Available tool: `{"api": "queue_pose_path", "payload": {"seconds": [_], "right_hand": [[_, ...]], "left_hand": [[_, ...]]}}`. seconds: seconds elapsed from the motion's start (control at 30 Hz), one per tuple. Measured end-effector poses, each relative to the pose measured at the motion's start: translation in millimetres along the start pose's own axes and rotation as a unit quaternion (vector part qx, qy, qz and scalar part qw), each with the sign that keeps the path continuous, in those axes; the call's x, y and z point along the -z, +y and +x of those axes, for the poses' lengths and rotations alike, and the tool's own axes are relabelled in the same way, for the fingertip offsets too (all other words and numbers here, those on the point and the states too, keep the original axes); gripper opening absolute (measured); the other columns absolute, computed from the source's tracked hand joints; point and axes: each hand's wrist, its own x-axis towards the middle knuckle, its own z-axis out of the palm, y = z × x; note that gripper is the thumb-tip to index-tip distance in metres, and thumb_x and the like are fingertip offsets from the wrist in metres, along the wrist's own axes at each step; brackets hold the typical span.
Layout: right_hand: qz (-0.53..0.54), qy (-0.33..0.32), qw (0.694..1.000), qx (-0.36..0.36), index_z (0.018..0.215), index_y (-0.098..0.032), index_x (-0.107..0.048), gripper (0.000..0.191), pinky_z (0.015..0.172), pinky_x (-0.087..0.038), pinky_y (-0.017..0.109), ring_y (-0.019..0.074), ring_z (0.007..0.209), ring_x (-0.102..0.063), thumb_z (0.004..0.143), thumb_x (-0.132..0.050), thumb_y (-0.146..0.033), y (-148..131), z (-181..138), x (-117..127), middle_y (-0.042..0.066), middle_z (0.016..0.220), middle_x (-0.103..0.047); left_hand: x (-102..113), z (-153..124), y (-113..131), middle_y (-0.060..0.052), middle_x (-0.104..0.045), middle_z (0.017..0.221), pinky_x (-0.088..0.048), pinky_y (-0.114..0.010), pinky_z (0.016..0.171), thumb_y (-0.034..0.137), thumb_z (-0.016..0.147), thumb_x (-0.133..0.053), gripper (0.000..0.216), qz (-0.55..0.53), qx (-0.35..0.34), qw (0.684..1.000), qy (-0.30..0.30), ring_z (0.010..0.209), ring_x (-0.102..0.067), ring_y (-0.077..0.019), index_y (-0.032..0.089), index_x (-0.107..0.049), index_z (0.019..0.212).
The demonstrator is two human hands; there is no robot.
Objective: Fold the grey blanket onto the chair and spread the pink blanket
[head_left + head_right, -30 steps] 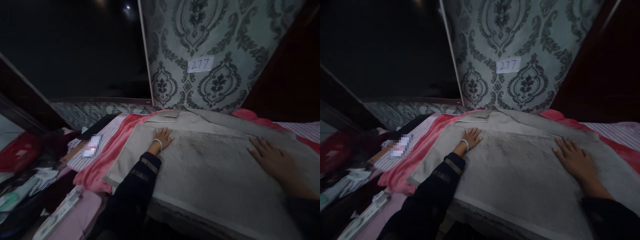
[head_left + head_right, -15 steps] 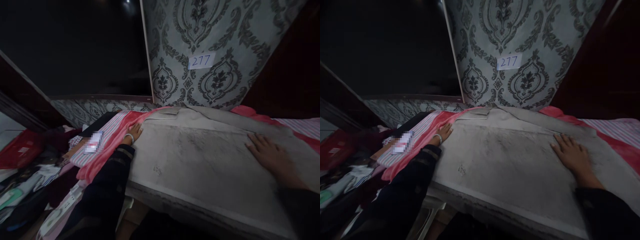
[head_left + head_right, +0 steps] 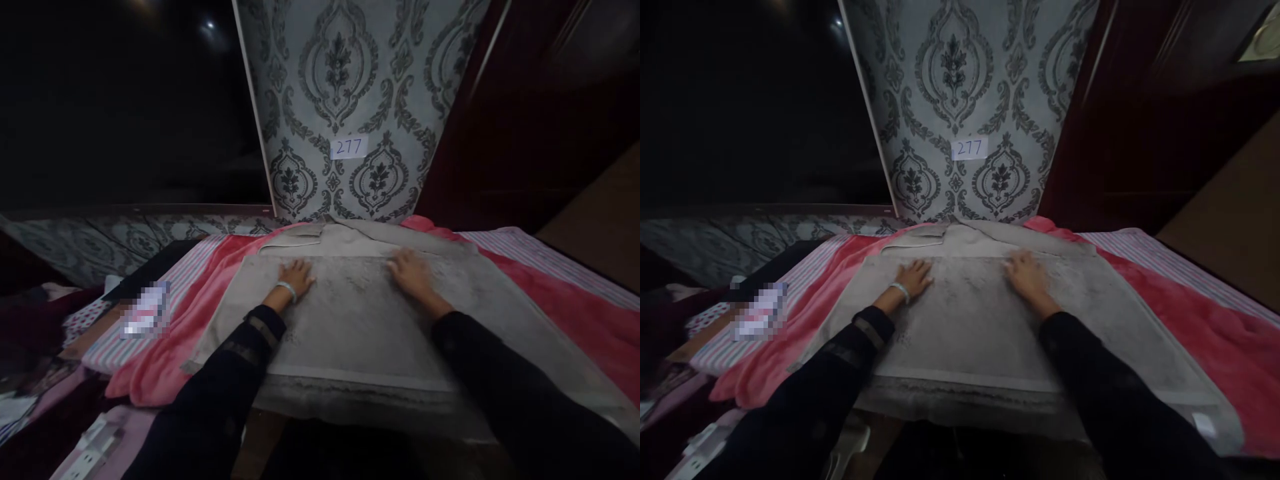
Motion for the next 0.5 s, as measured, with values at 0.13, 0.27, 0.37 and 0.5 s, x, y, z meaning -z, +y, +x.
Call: {"api": "queue_pose_path", "payload": {"seconds": [0.13,0.27,0.37,0.5], "right_hand": [[0.022,-0.013,0.987,0.161,0.157,-0.026,-0.042,0.054,0.12,-0.026,0.058,0.0311,0.153,-0.026,0.105,-0.032,-0.039,-81.0,-14.0,-23.2,0.009,0.166,-0.032],[0.025,-0.036,0.982,0.186,0.156,-0.026,-0.043,0.055,0.12,-0.026,0.057,0.0293,0.152,-0.029,0.106,-0.03,-0.044,-80.2,-15.7,-34.9,0.008,0.165,-0.034],[0.007,-0.02,0.989,0.149,0.154,-0.027,-0.046,0.055,0.117,-0.03,0.06,0.0321,0.149,-0.035,0.105,-0.032,-0.047,-22.6,-9.1,-27.8,0.009,0.163,-0.038],[-0.029,-0.01,0.999,-0.011,0.154,-0.023,-0.046,0.057,0.116,-0.029,0.064,0.0368,0.15,-0.031,0.104,-0.031,-0.045,87.2,-22.2,-10.8,0.011,0.164,-0.035]], "left_hand": [[-14.8,16.3,70.5,-0.006,-0.025,0.17,-0.017,-0.064,0.123,0.045,0.103,-0.028,0.06,-0.019,-0.113,0.993,0.021,0.157,-0.02,-0.0291,0.027,-0.033,0.16],[-26.7,21.3,77.6,-0.005,-0.027,0.169,-0.016,-0.062,0.124,0.047,0.103,-0.025,0.061,-0.014,-0.101,0.995,0.015,0.157,-0.019,-0.0285,0.028,-0.033,0.161],[-21.1,16.9,36.8,-0.005,-0.027,0.169,-0.021,-0.063,0.123,0.052,0.102,-0.03,0.061,0.001,-0.054,0.998,0.012,0.156,-0.022,-0.0326,0.031,-0.036,0.159],[-4.2,-10.5,-44.7,-0.01,-0.047,0.158,-0.039,-0.059,0.113,0.047,0.103,-0.041,0.05,0.044,0.042,0.994,0.086,0.144,-0.042,-0.0339,0.029,-0.051,0.148]]}}
